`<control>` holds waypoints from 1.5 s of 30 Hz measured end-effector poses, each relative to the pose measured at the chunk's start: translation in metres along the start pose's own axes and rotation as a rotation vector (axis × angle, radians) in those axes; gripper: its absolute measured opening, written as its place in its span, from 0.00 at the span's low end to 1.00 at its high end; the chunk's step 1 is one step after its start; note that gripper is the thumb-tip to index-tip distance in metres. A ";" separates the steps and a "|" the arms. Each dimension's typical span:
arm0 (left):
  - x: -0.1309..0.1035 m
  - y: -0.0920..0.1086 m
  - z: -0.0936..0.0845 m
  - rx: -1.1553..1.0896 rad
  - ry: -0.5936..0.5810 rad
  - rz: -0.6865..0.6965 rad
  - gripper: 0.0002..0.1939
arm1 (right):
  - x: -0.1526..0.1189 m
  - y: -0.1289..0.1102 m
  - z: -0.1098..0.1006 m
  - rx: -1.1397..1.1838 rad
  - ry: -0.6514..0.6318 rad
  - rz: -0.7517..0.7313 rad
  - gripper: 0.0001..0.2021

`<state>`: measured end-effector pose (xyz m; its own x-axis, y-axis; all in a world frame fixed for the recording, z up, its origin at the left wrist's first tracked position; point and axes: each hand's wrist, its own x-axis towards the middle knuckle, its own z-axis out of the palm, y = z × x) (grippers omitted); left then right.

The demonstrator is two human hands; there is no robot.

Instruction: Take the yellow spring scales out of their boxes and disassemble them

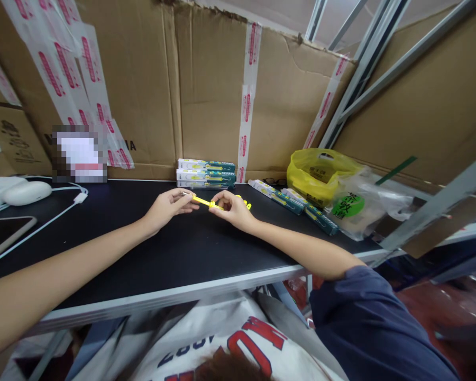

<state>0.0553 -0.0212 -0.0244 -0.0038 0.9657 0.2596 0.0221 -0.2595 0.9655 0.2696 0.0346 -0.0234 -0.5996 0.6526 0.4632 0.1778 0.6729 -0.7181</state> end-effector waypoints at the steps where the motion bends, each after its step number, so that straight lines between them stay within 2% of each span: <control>1: -0.001 0.001 0.000 -0.046 0.015 -0.004 0.21 | 0.000 0.000 0.000 0.018 0.000 0.007 0.17; 6: -0.002 0.006 -0.002 -0.157 0.051 0.007 0.14 | -0.001 0.001 0.002 0.049 -0.020 0.023 0.17; 9: 0.000 0.009 -0.006 -0.179 0.149 0.012 0.11 | 0.000 0.002 0.001 0.016 -0.029 -0.001 0.14; 12: 0.002 0.012 -0.009 -0.144 0.257 0.027 0.09 | 0.003 0.003 -0.009 -0.031 -0.010 -0.034 0.12; 14: 0.002 0.013 -0.009 -0.090 0.277 0.036 0.09 | 0.007 0.003 -0.019 -0.091 0.008 -0.046 0.11; 19: -0.003 0.015 -0.003 0.011 0.197 0.034 0.12 | 0.013 0.008 -0.037 -0.416 -0.059 -0.037 0.08; 27: -0.002 0.010 -0.003 0.030 0.109 0.039 0.16 | 0.011 0.017 -0.035 -1.052 -0.160 -0.064 0.07; 31: -0.002 0.009 -0.003 0.028 0.104 0.037 0.18 | 0.009 0.013 -0.038 -1.228 -0.163 -0.019 0.09; 33: -0.002 0.009 -0.002 0.026 0.107 0.032 0.19 | 0.008 0.009 -0.038 -1.228 -0.160 -0.010 0.10; 35: -0.002 0.009 -0.001 0.021 0.098 0.022 0.20 | 0.008 0.003 -0.036 -1.133 -0.131 -0.031 0.11; 37: -0.003 0.008 0.001 0.011 0.057 0.003 0.21 | 0.007 -0.004 -0.031 -0.924 -0.107 -0.083 0.13; 41: -0.005 0.004 0.005 0.000 -0.072 -0.030 0.24 | 0.003 -0.016 -0.013 -0.486 -0.153 -0.190 0.12; 45: -0.004 -0.002 0.003 0.113 -0.124 0.061 0.23 | 0.002 -0.018 -0.003 -0.426 -0.134 -0.209 0.07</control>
<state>0.0582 -0.0241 -0.0273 0.1246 0.9438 0.3061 0.1307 -0.3214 0.9379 0.2675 0.0250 -0.0077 -0.7467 0.4566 0.4838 0.3294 0.8856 -0.3273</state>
